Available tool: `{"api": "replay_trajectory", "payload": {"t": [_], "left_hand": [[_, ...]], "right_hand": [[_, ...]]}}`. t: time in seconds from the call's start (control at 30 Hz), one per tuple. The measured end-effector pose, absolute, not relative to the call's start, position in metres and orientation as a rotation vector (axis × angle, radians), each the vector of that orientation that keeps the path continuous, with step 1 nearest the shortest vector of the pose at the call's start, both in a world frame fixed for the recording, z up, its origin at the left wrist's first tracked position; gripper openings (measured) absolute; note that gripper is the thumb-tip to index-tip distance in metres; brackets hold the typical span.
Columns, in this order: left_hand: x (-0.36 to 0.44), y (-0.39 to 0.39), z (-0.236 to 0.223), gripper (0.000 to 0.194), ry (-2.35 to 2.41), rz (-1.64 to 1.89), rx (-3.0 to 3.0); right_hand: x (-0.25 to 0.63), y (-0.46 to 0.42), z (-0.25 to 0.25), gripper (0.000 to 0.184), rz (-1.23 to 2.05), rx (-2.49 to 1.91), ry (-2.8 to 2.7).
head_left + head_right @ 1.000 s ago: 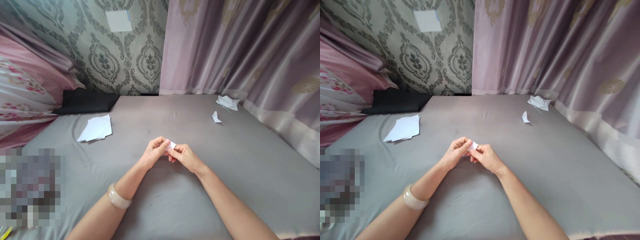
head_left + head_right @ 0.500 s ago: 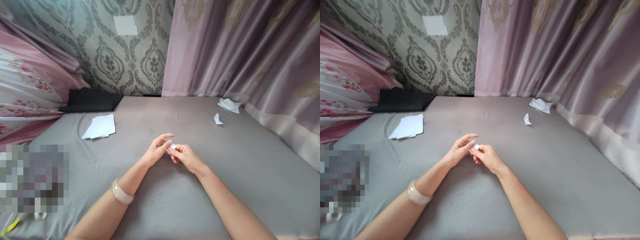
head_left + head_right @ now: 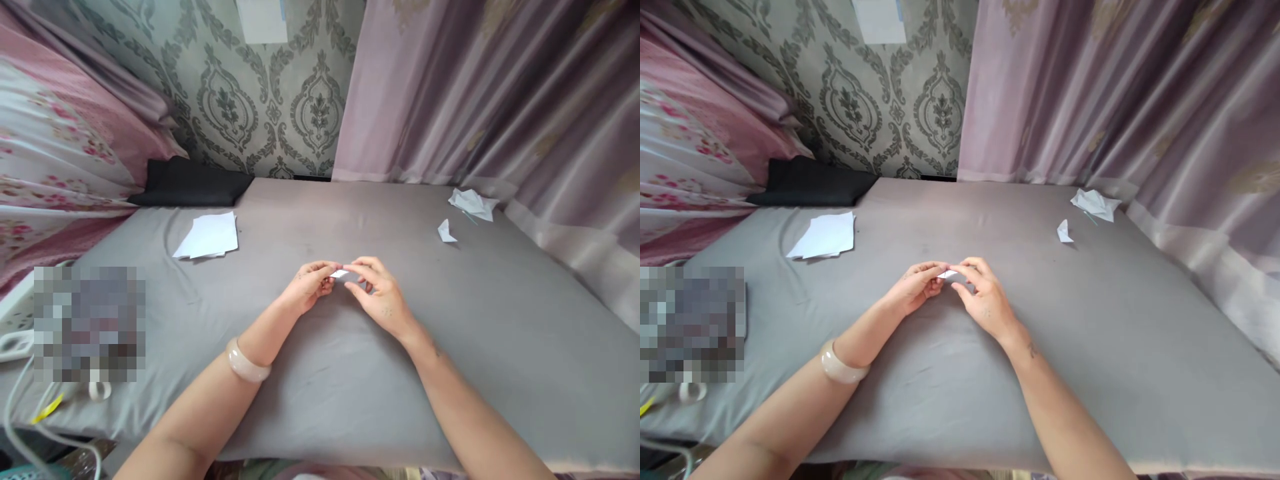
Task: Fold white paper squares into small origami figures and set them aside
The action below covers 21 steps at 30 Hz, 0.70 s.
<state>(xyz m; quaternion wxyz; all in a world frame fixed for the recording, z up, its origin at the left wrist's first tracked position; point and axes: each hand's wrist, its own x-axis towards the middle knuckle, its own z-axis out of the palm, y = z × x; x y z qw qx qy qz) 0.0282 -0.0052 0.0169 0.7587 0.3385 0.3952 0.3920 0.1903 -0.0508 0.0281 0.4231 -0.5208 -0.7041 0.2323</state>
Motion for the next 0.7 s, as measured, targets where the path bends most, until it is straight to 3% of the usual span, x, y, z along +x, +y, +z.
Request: {"api": "replay_trajectory", "payload": {"t": [0.27,0.43,0.7], "left_hand": [[0.03,-0.01,0.018,0.047,1.115,0.834,1.196],[0.028,-0.012,0.019,0.022,1.123,1.104,1.824],[0.036,-0.014,0.015,0.016,1.057,1.007,1.976]], "right_hand": [[0.189,-0.048,0.02,0.023,0.53,-1.326,-1.738],[0.192,-0.045,0.015,0.02,0.538,-1.409,-1.734],[0.191,-0.047,0.013,0.023,0.519,-1.411,-1.786]]}}
